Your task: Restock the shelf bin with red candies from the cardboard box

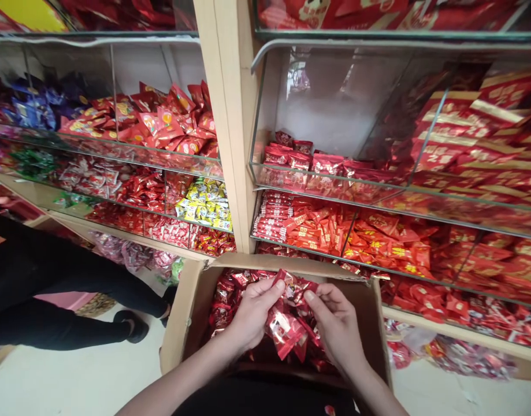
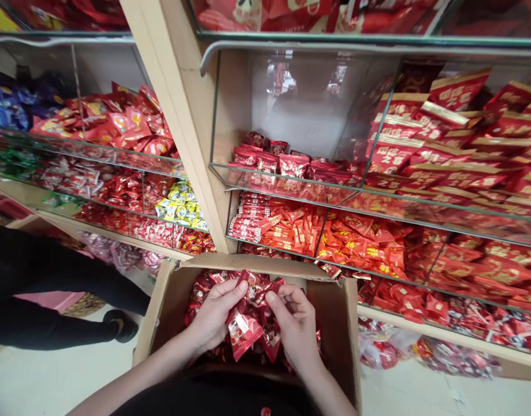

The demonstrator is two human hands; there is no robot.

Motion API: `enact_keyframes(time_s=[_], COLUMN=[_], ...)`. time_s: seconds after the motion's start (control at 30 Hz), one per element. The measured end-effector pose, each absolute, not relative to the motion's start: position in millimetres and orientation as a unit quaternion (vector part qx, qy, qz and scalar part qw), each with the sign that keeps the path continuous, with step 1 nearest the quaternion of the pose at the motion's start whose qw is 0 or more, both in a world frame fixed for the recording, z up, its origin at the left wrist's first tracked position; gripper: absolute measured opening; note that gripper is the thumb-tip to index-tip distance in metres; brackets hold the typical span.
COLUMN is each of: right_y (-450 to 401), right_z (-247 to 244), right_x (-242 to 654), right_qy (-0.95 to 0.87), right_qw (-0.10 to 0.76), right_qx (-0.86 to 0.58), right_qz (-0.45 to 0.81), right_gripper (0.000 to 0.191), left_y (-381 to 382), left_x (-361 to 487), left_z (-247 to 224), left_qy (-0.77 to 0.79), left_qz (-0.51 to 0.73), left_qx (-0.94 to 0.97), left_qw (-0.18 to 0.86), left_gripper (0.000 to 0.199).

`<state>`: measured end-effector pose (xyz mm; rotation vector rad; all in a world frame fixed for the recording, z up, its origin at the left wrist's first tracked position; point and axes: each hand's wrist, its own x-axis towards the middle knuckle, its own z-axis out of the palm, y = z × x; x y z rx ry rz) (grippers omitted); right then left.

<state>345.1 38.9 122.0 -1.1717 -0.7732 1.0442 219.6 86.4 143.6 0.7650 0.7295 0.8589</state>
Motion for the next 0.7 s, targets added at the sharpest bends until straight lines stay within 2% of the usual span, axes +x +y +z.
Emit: enact_keyframes(time_s=[0.13,0.27,0.4,0.5,0.6,0.7], right_y=[42,48,52,52,50,49], right_z=[125,123,126,133,137,136], right_x=[341,347,361,367,367,361], right_qy=[-0.240,-0.349,-0.448,-0.497,-0.536,-0.504], right_qw=[0.684,0.647,0.586,0.554,0.539,0.563], right_qx=[-0.423,-0.482,-0.532,-0.535,-0.523,-0.517], right_qz=[0.544,0.477,0.416,0.400,0.386,0.402], right_gripper=[0.008,0.010,0.009,0.009,0.007,0.007], left_y=[78,82,99,108,109,102], left_x=[230,227,212,203,202,209], left_z=[141,138,147,156,157,153], left_qy=[0.344,0.359,0.352,0.338,0.348,0.369], left_qz=[0.423,0.422,0.348,0.285,0.260,0.314], left_qx=[0.281,0.431,0.599,0.686,0.726,0.690], left_qw=[0.790,0.712,0.630,0.578,0.534,0.538], left_gripper=[0.014,0.016,0.027,0.021,0.029,0.034])
